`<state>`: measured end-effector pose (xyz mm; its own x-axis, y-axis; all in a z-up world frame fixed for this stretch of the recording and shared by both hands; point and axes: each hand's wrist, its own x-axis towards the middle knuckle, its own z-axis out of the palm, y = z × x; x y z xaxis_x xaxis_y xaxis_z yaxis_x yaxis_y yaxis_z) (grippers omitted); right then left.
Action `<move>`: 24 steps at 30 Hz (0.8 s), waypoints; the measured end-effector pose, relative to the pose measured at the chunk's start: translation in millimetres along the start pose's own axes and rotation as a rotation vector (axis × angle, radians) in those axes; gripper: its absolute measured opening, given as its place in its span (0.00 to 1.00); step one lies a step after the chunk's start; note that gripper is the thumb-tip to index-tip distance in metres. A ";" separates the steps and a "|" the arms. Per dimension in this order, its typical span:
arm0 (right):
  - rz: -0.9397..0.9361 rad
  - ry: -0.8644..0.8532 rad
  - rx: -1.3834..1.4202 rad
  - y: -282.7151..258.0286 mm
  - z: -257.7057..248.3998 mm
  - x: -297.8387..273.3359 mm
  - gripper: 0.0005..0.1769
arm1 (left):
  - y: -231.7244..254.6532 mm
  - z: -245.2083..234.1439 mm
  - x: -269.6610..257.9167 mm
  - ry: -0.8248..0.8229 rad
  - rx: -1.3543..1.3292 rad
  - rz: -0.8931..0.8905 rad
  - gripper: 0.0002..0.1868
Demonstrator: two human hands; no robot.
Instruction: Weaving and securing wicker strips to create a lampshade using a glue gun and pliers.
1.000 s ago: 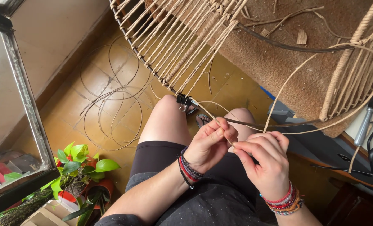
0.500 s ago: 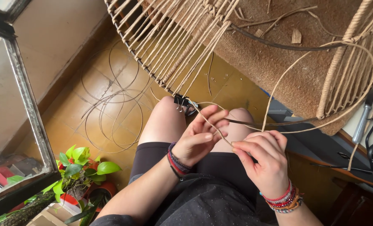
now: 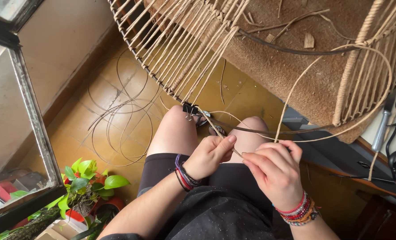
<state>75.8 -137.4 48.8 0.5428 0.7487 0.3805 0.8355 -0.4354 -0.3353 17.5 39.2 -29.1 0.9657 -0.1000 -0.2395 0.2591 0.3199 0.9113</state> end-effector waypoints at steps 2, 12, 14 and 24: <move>0.001 0.013 0.000 0.9 0.4 0.8 0.02 | -3.8 -1.2 1.5 -0.016 -0.019 0.021 0.30; 0.003 0.050 0.021 3.7 0.3 1.3 0.02 | 5.7 1.8 0.7 -0.077 0.121 0.072 0.29; 0.009 0.054 0.022 3.3 1.4 2.2 0.02 | 3.6 5.4 2.6 -0.041 0.088 0.087 0.29; 0.174 0.249 0.115 23.7 -23.1 10.0 0.13 | 30.2 13.5 20.8 0.195 -0.149 0.156 0.32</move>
<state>103.0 -151.7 64.6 0.6930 0.5166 0.5029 0.7207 -0.4767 -0.5034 45.2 34.1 -2.1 0.9750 0.1394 -0.1733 0.0926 0.4539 0.8862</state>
